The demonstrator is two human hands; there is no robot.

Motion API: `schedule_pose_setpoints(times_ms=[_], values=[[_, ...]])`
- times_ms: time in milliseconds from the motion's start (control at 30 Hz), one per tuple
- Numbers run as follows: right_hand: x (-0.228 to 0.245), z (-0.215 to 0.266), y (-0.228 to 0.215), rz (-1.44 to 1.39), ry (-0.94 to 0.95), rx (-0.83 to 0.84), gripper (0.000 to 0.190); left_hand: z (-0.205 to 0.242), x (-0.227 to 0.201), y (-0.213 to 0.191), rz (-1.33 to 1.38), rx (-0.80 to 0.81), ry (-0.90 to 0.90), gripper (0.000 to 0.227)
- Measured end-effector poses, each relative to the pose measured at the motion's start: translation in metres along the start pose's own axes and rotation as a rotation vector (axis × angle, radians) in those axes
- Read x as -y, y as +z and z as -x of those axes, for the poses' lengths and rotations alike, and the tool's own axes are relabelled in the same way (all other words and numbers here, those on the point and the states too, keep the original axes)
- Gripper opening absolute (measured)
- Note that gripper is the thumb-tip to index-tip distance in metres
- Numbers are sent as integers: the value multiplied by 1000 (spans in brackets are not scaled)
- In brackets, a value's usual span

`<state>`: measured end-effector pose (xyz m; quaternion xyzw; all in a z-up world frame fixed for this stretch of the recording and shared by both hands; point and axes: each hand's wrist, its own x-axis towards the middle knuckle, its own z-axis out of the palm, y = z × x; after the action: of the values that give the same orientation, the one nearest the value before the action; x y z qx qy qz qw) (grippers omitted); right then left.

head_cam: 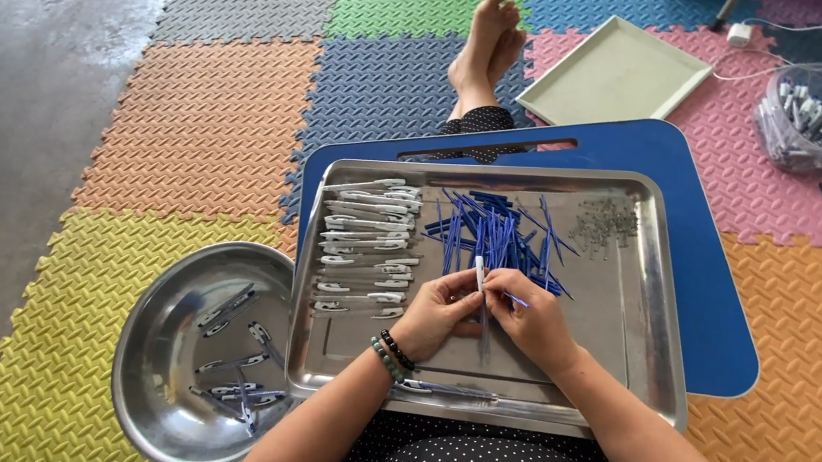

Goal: Assembling pens by inserting blue ink refills into white plastic barrels on a metal tray while sitting on the floor.

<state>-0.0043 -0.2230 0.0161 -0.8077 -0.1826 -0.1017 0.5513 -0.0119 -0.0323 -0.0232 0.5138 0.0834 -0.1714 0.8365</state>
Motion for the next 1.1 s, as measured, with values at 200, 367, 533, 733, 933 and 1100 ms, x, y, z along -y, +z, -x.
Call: schedule_pose_setpoints(times_ms=[200, 367, 533, 733, 933, 1100], values=[[-7, -5, -1, 35, 19, -7, 19, 6, -13, 5, -20, 4, -5, 53], [-22, -18, -22, -8, 346, 69, 81, 3, -20, -3, 80, 55, 17, 58], [-37, -18, -32, 101, 444, 210, 91, 3, -17, -5, 111, 89, -7, 58], [-36, -20, -29, -214, 391, 64, 39, 4, -14, -3, 115, 118, -6, 58], [-27, -18, -26, -436, 286, -4, 18, 1, -10, -5, 105, 119, 11, 59], [-15, -27, -40, -402, 329, 84, 59, 1, -10, -6, 77, 118, 25, 60]])
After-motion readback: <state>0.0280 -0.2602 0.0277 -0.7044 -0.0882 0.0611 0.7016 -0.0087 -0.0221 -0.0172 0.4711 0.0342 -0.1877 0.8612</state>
